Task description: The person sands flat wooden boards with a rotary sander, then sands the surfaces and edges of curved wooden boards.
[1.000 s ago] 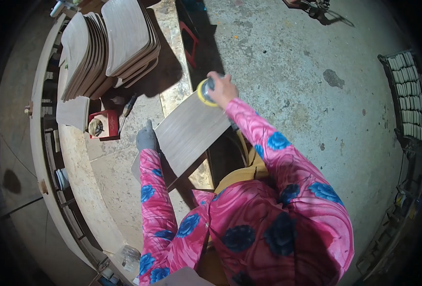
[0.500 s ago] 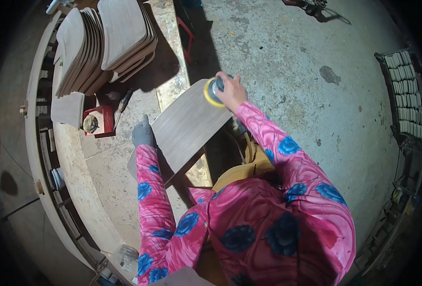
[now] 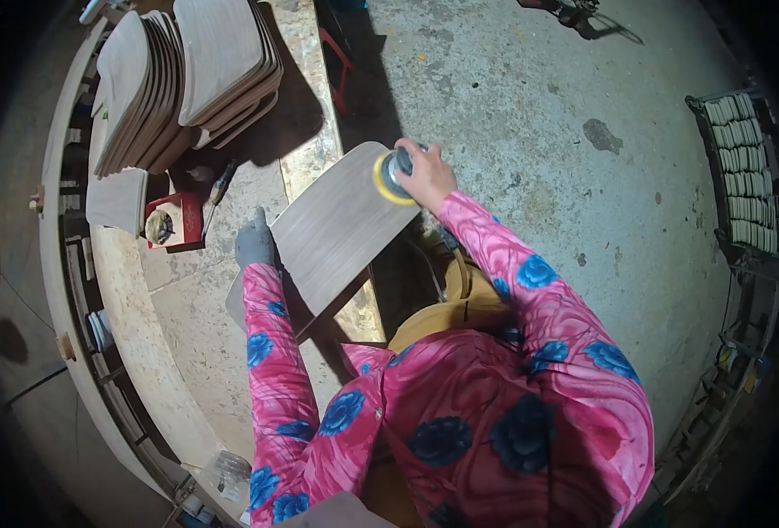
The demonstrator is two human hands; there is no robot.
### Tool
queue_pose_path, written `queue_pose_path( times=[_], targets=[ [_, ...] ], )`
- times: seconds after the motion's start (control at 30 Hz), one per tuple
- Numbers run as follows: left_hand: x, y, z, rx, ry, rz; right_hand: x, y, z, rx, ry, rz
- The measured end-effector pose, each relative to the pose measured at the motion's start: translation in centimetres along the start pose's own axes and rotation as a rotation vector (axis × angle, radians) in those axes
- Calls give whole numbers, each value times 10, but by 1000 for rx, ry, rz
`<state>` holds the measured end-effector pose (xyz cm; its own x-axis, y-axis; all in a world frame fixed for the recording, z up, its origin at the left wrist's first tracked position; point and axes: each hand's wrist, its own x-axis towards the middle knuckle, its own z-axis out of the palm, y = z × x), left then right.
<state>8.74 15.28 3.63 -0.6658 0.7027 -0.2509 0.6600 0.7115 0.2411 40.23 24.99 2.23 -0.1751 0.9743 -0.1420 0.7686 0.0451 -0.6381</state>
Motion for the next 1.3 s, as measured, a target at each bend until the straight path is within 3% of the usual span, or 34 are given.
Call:
queue_pose_path(
  times=[0.23,0.4,0.63,0.8,0.87,1.0,1.3],
  targets=[
    [6,-5,4,-19,-8,10,27,42,0,-18,94,159],
    [7,-7,6,-29,-1,11,-14,29,-8,1,26,121],
    [11,-15,14,16,81,114,21,43,-3,-23,135,193],
    [6,-6,7,-33,24,27,-30,-1,-9,-7,16,75],
    [8,-9,10,-23,37,21,-47,-22,-6,17,-31,-140],
    [11,-12,13,9,50,70,-33,-53,9,-20,-36,-266],
    [6,-5,6,-7,13,8,89,-30,33,-50,149,155]
  ],
)
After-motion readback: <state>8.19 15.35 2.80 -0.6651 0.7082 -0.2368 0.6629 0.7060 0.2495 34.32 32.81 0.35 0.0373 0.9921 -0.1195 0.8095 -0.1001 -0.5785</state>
